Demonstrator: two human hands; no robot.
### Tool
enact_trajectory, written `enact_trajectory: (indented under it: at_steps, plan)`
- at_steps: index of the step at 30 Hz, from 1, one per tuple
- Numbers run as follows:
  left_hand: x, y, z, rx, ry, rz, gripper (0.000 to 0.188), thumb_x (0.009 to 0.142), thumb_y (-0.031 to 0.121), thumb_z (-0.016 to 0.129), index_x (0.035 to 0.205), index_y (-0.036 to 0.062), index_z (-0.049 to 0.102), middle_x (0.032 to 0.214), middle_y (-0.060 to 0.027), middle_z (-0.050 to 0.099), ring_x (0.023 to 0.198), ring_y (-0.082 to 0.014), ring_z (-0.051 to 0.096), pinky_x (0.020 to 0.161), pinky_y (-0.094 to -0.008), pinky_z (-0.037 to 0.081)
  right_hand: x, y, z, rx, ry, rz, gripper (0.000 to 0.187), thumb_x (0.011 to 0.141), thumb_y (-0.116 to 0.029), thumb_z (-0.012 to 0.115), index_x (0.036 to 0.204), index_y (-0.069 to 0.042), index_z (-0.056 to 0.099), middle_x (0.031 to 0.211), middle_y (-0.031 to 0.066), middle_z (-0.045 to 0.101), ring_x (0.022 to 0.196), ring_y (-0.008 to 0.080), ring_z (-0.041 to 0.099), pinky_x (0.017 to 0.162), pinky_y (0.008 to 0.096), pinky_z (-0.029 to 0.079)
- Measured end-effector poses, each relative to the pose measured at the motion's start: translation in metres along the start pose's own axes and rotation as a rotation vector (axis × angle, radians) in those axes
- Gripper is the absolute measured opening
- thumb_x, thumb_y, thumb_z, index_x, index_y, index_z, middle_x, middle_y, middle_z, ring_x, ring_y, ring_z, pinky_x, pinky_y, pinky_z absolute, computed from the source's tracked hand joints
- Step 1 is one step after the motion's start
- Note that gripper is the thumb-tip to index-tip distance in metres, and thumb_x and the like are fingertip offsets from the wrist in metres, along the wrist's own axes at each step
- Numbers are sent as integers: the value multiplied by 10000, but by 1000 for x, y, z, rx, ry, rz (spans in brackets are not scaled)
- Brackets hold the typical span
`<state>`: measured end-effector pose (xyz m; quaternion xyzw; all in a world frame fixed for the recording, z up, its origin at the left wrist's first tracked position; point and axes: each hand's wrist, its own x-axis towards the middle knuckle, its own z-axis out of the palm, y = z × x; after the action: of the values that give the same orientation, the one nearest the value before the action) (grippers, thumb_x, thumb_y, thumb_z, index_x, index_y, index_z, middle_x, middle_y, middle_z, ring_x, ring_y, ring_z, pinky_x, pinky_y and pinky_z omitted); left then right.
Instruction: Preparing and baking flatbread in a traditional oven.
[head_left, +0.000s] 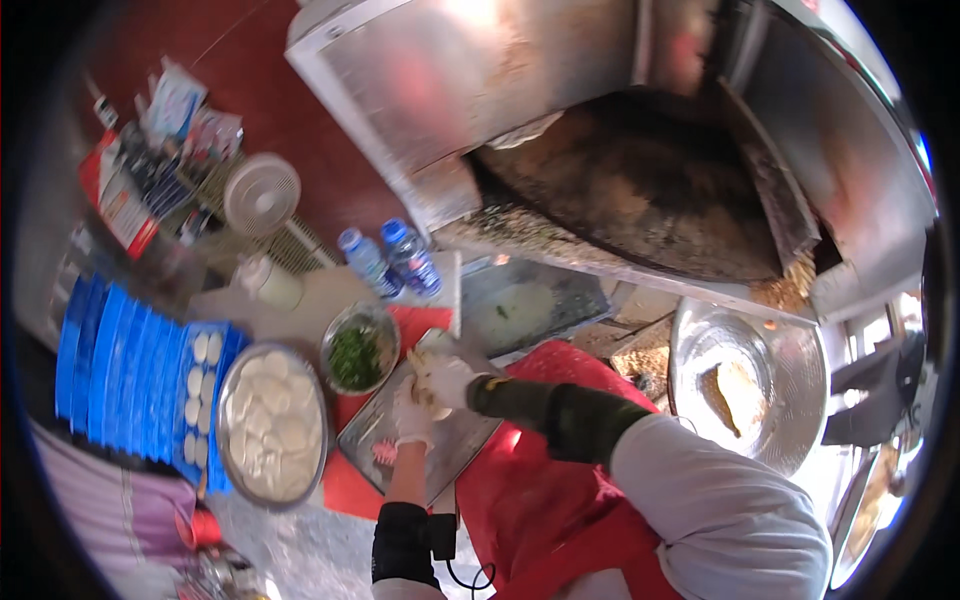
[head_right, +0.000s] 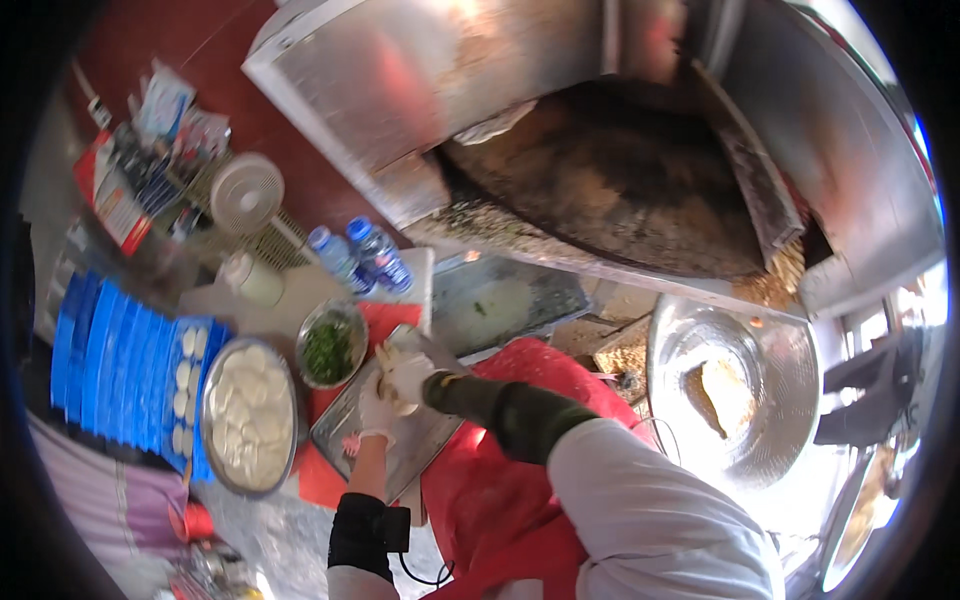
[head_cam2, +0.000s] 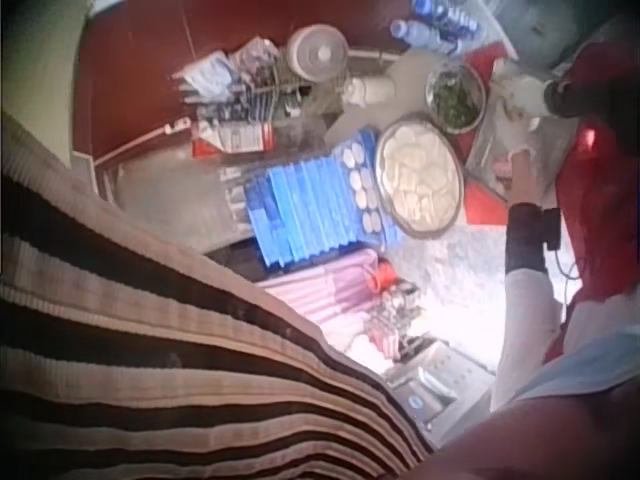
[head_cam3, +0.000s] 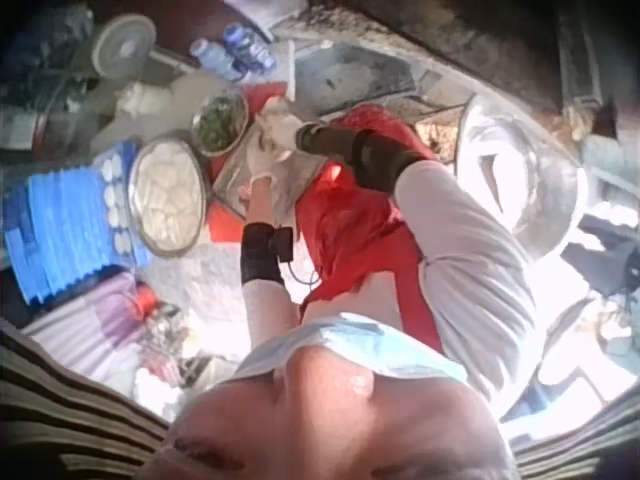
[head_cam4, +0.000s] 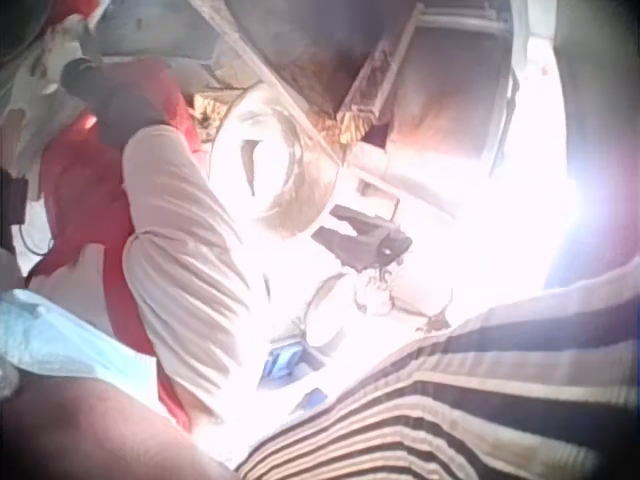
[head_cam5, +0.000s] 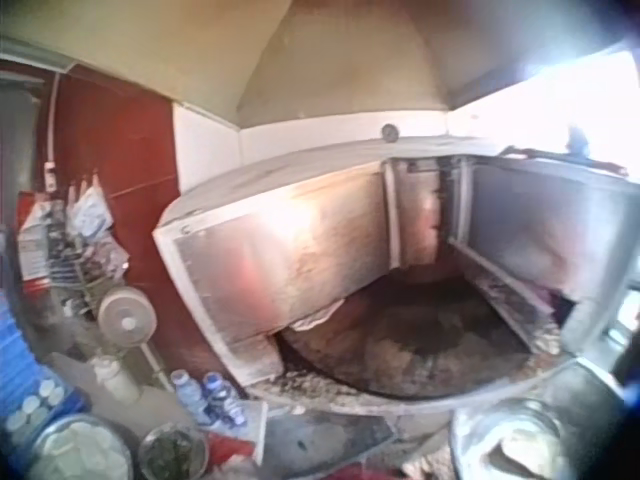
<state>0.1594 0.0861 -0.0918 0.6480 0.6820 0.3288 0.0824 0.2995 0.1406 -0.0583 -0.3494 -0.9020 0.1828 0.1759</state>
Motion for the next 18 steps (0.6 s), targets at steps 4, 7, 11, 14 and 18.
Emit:
enact_trajectory:
  at_steps: [4,7,11,14,18]
  plan:
    - [9,26,-3,-28,-178,-240,298,728,187,624,959,-1,639,916,-176,643,849,-323,610,791,-391,475,9,-13,-26,-160,-165,559,254,655,-316,642,833,-148,708,772,60,661,735,235,649,606,404,504]
    - [2,15,-19,-581,-278,-322,275,781,195,632,962,-11,624,886,-81,630,788,-176,588,703,-305,488,11,28,3,-130,-256,488,224,753,-318,573,762,-156,728,806,61,677,768,228,652,594,371,505]
    - [26,79,-28,-982,-61,-558,316,894,271,543,1040,-7,581,924,-94,604,826,-176,581,717,-293,489,6,19,-19,361,8,73,222,811,-242,539,962,-138,665,844,52,652,790,223,623,648,385,480]
    - [73,95,25,-914,58,-452,396,896,381,526,1030,13,584,932,-93,608,829,-198,597,731,-313,503,23,50,22,95,319,202,239,837,-262,505,992,-105,599,832,83,624,790,229,597,686,375,466]
    - [150,159,18,-1248,11,-494,362,871,375,563,995,36,599,930,-105,621,814,-244,622,736,-351,509,-4,104,-145,-423,440,255,186,816,-227,516,905,-78,583,810,116,591,805,266,582,694,380,458]
